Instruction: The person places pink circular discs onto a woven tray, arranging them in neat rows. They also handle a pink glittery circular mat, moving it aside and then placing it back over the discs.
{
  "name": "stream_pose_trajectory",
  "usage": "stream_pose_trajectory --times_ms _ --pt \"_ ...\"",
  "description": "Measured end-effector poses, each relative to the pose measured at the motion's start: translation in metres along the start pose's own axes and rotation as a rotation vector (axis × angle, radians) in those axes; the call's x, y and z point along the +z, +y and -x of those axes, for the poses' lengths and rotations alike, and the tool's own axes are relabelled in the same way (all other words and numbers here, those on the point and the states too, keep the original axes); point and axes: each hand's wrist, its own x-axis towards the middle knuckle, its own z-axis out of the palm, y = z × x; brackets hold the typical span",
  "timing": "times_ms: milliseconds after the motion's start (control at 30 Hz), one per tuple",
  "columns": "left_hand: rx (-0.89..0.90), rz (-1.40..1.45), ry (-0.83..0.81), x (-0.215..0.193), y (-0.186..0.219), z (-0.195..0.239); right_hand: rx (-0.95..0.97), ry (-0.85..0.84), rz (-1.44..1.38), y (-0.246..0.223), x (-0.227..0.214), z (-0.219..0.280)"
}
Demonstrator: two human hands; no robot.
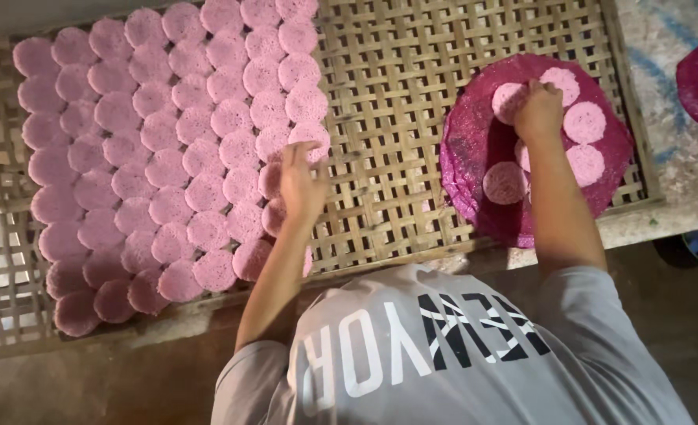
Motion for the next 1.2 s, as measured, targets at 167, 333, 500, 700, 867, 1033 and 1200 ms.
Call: stream_pose_trajectory --times_ms 167,333,500,700,867,1033,1200 --pt "-0.216 0.207 -0.288 0.045 0.019 0.010 0.039 0.009 0.099 -0.027 -0.035 0.007" --pt "-0.376 1.117 -0.550 0.103 -0.015 0.021 -0.164 -0.137 -0.329 -0.149 -0.092 0.036" --pt "-0.820 1.401 -0.528 0.104 -0.064 0.038 -0.711 -0.389 -0.737 -0.272 -0.106 0.103" --pt "-0.632 1.185 -0.302 0.055 -0.098 0.051 0.305 -0.922 -1.423 -0.317 -0.047 0.105" --pt "-0.024 -0.004 0.061 0.018 -0.079 0.043 -0.056 -0.641 -1.037 -0.346 -0.006 0.097" --pt "-0.067 -0.266 0.051 -0.015 -0.046 0.039 -0.227 -0.424 -0.870 -0.366 -0.014 0.097" --pt "-0.211 -0.247 0.036 -0.026 -0.027 0.036 -0.302 -0.198 -0.719 -0.332 -0.039 0.096"
